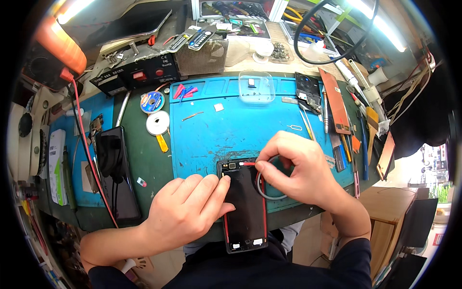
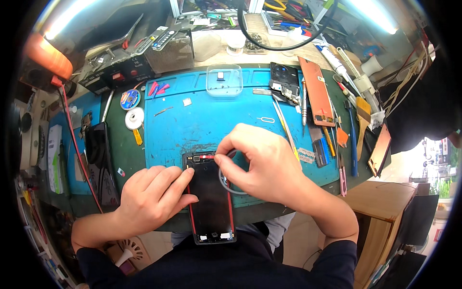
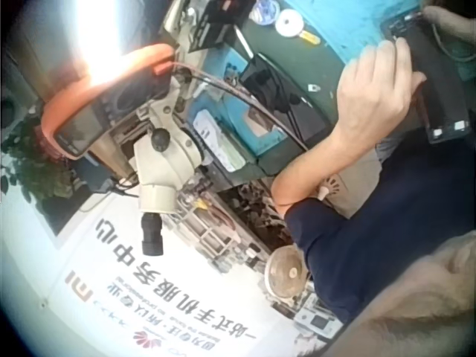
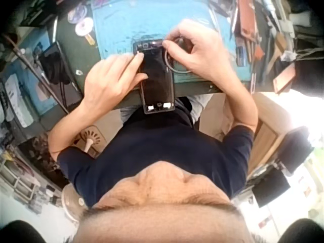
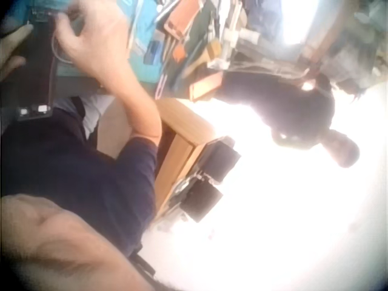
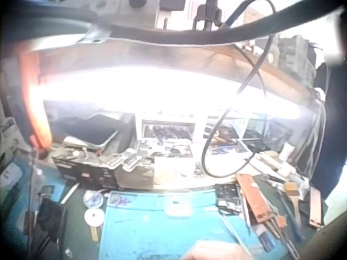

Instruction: The person cleans the internal frame of a disassembled smartphone using a blue brush. They then apply a red adhesive strip along the edges of the phone's chassis using a roll of tape and tweezers. The person uses a screwdriver to adjust internal components and continues applying the adhesive strip to the remaining sides of the device.

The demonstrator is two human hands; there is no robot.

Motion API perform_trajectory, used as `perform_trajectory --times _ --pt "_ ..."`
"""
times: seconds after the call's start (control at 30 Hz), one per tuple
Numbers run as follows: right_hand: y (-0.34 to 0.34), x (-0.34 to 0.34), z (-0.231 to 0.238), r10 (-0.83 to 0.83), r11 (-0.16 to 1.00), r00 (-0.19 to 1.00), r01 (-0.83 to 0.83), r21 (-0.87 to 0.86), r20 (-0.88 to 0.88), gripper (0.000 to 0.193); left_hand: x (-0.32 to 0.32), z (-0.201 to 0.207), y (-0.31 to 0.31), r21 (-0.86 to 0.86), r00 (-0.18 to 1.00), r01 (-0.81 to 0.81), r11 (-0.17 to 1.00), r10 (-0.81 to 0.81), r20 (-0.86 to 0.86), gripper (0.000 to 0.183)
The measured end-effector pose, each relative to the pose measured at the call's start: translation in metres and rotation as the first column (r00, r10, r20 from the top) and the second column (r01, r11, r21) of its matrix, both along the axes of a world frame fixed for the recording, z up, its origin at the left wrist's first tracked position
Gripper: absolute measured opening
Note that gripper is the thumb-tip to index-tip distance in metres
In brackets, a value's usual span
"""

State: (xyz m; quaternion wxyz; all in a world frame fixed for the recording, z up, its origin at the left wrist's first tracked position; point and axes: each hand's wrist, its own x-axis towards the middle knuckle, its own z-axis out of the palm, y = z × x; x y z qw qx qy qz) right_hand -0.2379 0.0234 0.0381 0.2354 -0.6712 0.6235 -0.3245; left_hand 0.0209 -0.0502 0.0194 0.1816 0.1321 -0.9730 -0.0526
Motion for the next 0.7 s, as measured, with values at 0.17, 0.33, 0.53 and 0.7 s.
perform_trajectory --times 0.17,0.33,0.53,0.7 --pt "-0.003 0.005 -0.013 0.05 0.998 0.998 -0.049 -0.03 0.042 0.007 0.002 -0.003 -0.001 0.044 1.0 -0.004 0.999 0.005 -0.031 0.051" --pt "-0.004 0.007 -0.015 0.021 1.0 0.998 -0.019 -0.024 0.051 0.009 0.003 -0.007 -0.003 0.093 0.997 -0.012 0.996 0.018 -0.069 0.053" --pt "-0.004 0.006 -0.008 -0.047 0.999 0.999 0.048 -0.02 0.019 0.01 0.002 -0.009 -0.007 0.174 0.998 -0.021 0.985 0.032 -0.057 0.061" --pt "0.001 0.0 -0.012 -0.024 1.0 1.0 0.024 -0.019 0.006 0.011 0.001 -0.01 -0.007 0.197 0.999 -0.005 0.98 0.012 -0.031 0.065"
